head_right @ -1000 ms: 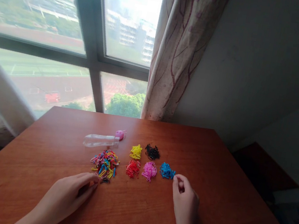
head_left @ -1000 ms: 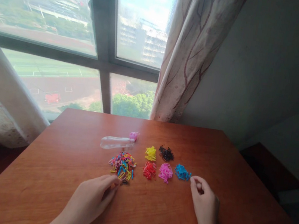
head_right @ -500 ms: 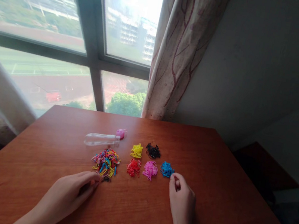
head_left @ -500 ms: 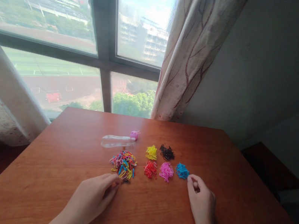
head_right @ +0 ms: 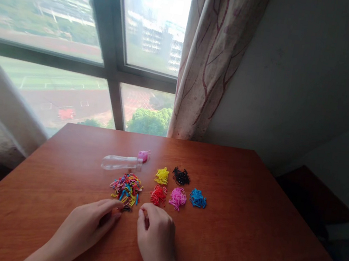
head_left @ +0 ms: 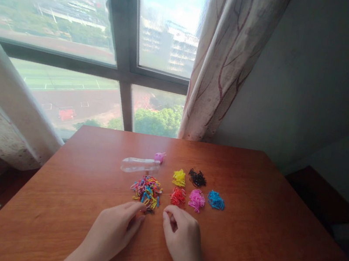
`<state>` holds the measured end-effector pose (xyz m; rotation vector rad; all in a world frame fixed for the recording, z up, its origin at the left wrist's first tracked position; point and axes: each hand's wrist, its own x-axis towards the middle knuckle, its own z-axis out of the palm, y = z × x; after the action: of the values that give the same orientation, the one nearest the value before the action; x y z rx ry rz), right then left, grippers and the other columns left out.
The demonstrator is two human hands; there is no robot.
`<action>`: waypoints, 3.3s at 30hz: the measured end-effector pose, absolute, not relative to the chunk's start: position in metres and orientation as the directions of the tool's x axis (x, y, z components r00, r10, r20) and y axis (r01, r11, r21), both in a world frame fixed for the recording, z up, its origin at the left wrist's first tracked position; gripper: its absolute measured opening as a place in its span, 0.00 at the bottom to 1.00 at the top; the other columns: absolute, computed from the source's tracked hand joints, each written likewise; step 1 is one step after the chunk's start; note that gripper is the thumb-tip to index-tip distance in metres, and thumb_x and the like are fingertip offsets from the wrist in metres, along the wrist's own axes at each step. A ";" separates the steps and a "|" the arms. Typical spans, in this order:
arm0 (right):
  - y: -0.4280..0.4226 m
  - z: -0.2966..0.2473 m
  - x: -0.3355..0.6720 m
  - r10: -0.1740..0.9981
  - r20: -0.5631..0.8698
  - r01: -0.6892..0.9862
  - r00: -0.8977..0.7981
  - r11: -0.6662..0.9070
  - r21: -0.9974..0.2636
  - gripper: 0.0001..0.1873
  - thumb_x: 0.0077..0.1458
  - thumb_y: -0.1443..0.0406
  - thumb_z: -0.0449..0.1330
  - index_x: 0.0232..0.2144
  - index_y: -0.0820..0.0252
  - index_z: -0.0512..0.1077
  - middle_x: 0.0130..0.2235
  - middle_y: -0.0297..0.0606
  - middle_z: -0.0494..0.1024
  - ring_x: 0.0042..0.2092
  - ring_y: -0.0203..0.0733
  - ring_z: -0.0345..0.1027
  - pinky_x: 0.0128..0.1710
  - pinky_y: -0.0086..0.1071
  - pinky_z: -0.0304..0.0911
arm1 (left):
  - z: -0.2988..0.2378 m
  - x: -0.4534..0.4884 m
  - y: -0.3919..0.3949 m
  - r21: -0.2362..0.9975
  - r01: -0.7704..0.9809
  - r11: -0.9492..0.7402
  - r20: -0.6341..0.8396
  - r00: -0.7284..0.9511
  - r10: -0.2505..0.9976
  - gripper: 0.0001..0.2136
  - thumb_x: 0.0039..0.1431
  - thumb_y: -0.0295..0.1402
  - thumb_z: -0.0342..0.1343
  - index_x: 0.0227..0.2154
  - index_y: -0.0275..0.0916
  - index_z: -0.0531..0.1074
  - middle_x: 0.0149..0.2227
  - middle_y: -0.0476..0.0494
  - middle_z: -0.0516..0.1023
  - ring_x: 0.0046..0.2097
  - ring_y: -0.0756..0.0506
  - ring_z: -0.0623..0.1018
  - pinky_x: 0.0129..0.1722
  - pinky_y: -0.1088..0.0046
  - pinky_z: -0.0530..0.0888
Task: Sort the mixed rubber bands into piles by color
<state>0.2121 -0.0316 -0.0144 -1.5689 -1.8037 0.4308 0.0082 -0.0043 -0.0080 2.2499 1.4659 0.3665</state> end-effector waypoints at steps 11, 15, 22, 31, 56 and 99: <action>-0.038 -0.026 0.197 0.971 0.231 0.755 -0.064 0.199 -0.624 0.08 0.59 0.70 0.54 0.31 0.55 0.71 0.27 0.29 0.75 0.28 0.36 0.67 0.30 0.29 0.49 | -0.007 0.014 -0.003 0.474 0.807 -0.352 -0.011 0.405 0.914 0.10 0.64 0.31 0.46 0.38 0.45 0.73 0.37 0.49 0.81 0.38 0.45 0.81 0.36 0.73 0.72; -0.037 -0.026 0.197 0.968 0.238 0.774 -0.075 0.207 -0.599 0.08 0.58 0.70 0.54 0.30 0.55 0.71 0.27 0.29 0.75 0.28 0.36 0.67 0.29 0.29 0.48 | -0.008 0.012 -0.002 0.504 0.790 -0.349 0.020 0.394 0.919 0.10 0.63 0.30 0.46 0.38 0.44 0.73 0.36 0.49 0.81 0.36 0.47 0.80 0.35 0.75 0.72; -0.038 -0.019 0.195 0.963 0.250 0.806 -0.100 0.226 -0.548 0.08 0.57 0.72 0.54 0.30 0.55 0.70 0.27 0.29 0.75 0.29 0.35 0.68 0.30 0.28 0.49 | -0.003 0.018 -0.001 0.546 0.760 -0.351 0.056 0.385 0.921 0.09 0.61 0.30 0.47 0.37 0.43 0.73 0.34 0.49 0.81 0.33 0.48 0.79 0.33 0.76 0.71; -0.038 -0.020 0.196 0.972 0.211 0.802 -0.099 0.204 -0.562 0.09 0.56 0.72 0.55 0.28 0.55 0.69 0.29 0.30 0.76 0.32 0.36 0.69 0.31 0.28 0.50 | 0.033 0.058 0.035 0.410 0.797 -0.444 0.058 0.463 0.885 0.09 0.62 0.31 0.48 0.35 0.42 0.73 0.33 0.48 0.81 0.34 0.47 0.79 0.32 0.76 0.68; -0.038 -0.020 0.195 0.973 0.208 0.806 -0.102 0.204 -0.555 0.09 0.57 0.72 0.54 0.27 0.56 0.69 0.28 0.30 0.76 0.32 0.36 0.70 0.31 0.27 0.52 | 0.044 0.152 0.114 0.308 0.816 -0.489 -0.058 0.530 0.846 0.10 0.64 0.35 0.52 0.41 0.39 0.76 0.39 0.39 0.81 0.41 0.42 0.80 0.40 0.66 0.74; -0.020 -0.025 0.192 0.968 0.247 0.725 0.052 0.134 -0.676 0.07 0.60 0.67 0.55 0.30 0.57 0.71 0.24 0.31 0.74 0.25 0.35 0.67 0.28 0.26 0.51 | 0.009 0.010 0.004 0.528 0.784 -0.327 -0.111 0.445 0.889 0.10 0.62 0.30 0.47 0.36 0.45 0.73 0.35 0.48 0.80 0.37 0.45 0.78 0.36 0.75 0.68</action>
<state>0.1918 -0.0196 -0.0252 -1.6438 -1.7257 0.4484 0.0103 0.0044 0.0086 2.1861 1.3989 0.2697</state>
